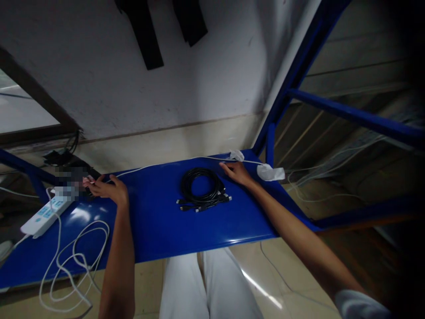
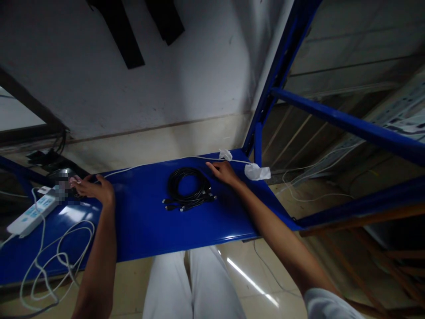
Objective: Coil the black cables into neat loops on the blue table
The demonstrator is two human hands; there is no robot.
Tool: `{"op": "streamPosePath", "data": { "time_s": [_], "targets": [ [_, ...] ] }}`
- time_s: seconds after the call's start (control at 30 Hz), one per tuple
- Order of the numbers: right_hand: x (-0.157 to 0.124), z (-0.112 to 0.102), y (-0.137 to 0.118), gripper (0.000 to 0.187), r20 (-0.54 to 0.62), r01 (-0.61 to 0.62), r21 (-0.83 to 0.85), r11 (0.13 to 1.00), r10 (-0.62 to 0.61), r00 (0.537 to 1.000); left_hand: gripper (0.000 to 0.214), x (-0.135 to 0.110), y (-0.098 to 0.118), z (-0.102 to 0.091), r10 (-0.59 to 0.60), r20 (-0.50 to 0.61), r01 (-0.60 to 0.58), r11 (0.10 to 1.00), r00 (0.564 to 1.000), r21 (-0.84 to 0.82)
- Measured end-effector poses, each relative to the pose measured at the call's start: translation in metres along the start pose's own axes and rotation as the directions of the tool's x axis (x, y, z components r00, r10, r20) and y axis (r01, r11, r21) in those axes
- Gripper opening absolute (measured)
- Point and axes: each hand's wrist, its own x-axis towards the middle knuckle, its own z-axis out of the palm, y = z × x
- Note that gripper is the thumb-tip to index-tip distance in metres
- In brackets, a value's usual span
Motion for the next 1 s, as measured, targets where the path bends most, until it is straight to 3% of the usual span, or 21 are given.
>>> {"op": "streamPosePath", "data": {
  "time_s": [0.07, 0.13, 0.27, 0.53, 0.73, 1.0],
  "targets": [
    [0.000, 0.001, 0.000, 0.069, -0.013, 0.010, -0.033, 0.999, -0.011, 1.000, 0.045, 0.004, -0.010, 0.008, -0.108, -0.223, 0.117, 0.993, 0.969, 0.028],
    [-0.001, 0.001, -0.002, 0.070, -0.018, 0.024, -0.082, 0.996, -0.026, 1.000, 0.050, 0.007, -0.019, 0.016, -0.183, -0.303, 0.199, 0.980, 0.935, 0.025],
    [-0.003, 0.001, -0.008, 0.070, -0.016, 0.038, -0.159, 0.987, -0.042, 0.999, 0.048, 0.011, -0.024, 0.026, -0.221, -0.283, 0.230, 0.973, 0.933, 0.002],
    [-0.009, 0.000, -0.006, 0.068, -0.101, -0.021, -0.194, 0.981, 0.001, 0.995, 0.042, 0.002, -0.013, 0.022, 0.006, -0.269, 0.007, 0.999, 0.963, 0.046],
    [-0.009, -0.001, 0.000, 0.076, -0.141, -0.051, -0.162, 0.985, 0.029, 0.990, 0.049, 0.002, -0.019, 0.033, -0.086, -0.268, 0.104, 0.993, 0.959, 0.053],
    [-0.009, -0.004, 0.002, 0.078, -0.196, -0.103, -0.076, 0.992, 0.087, 0.977, 0.047, 0.000, -0.019, 0.032, -0.121, -0.282, 0.143, 0.988, 0.952, 0.059]
  ]
}}
